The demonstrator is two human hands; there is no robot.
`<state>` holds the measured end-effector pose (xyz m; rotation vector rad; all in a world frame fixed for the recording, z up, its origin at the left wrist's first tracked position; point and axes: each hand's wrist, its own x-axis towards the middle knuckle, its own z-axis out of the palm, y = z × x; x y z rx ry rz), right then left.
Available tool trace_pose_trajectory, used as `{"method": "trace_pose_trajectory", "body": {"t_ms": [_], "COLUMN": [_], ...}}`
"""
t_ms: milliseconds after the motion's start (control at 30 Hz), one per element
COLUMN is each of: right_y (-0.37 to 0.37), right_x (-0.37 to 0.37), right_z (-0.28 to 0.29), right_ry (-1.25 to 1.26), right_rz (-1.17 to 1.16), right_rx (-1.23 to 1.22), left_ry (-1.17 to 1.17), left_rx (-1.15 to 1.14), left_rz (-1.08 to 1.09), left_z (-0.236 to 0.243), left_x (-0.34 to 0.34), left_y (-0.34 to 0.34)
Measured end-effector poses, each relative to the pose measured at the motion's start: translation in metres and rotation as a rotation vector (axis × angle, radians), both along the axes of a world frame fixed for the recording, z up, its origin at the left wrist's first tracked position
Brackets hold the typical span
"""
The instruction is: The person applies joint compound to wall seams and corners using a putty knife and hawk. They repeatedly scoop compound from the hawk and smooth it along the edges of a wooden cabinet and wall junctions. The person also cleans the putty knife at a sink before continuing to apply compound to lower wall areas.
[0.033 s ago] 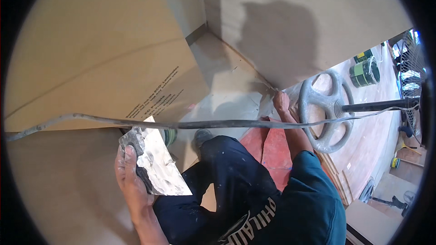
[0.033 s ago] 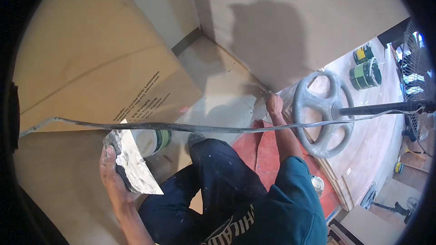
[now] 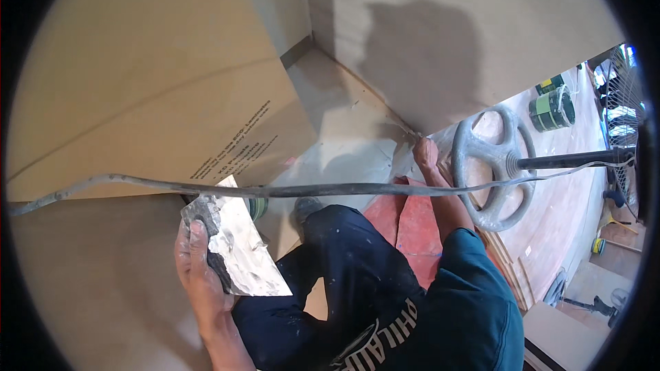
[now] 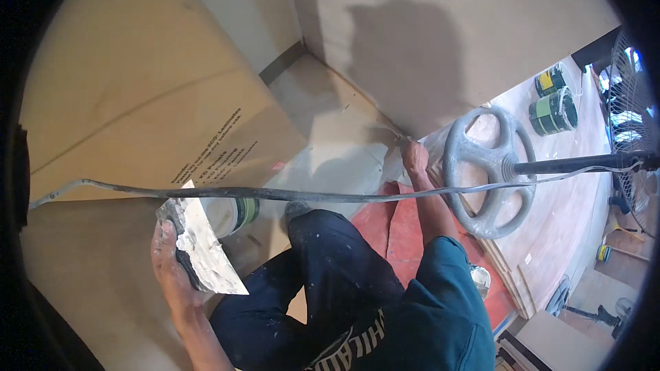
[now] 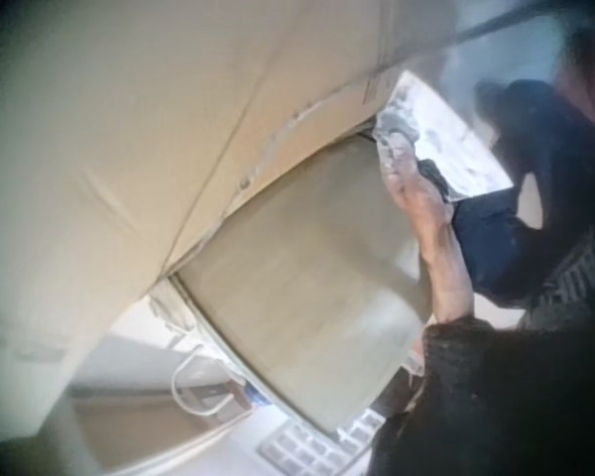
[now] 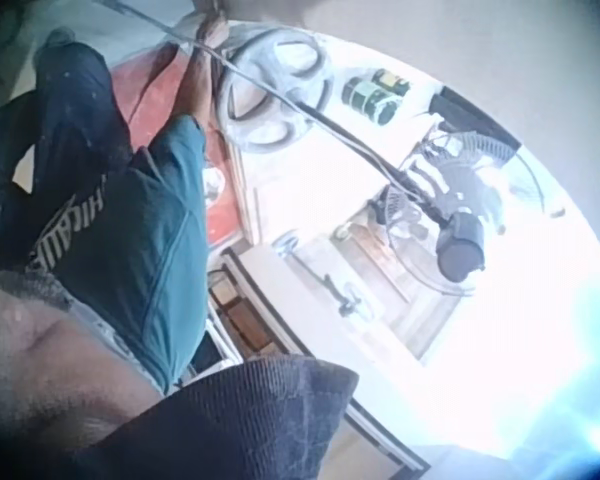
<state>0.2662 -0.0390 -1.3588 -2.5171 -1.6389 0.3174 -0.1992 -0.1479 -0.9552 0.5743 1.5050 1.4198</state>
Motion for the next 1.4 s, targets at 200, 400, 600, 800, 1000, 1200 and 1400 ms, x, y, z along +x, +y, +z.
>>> {"method": "trace_pose_trajectory", "body": {"t_ms": [200,400,600,800,1000,1200,1400], "right_y": [-0.024,-0.06,-0.062,0.022,0.085,0.082,0.042], "right_x": [-0.023,-0.075,-0.081,-0.085,-0.06,-0.032,-0.005], "right_z": [0.023,0.12,0.19,0.378,0.378,0.325,0.312], "right_ry": [0.781,1.704,0.608,-0.464,-1.036,-1.347,-1.118], "right_rz": [-0.188,-0.342,0.333,0.658,0.591,0.822,0.985], "right_rx": [0.336,0.443,0.42,0.566,0.36,0.194,0.227], "left_ry": [0.032,-0.358,-0.37,-0.337,-0.316,-0.245,-0.243], "left_rx": [-0.085,-0.06,0.059,0.082,0.103,0.115,0.179], "left_rz": [-0.001,-0.238,-0.333,-0.41,-0.461,-0.491,-0.37], "left_z": [-0.013,-0.022,-0.016,-0.016,-0.012,-0.017,-0.044], "left_x": [0.014,0.055,0.078,0.114,0.139,0.135,0.106], "left_y": [0.007,0.035,0.057,0.079,0.087,0.085,0.093]}}
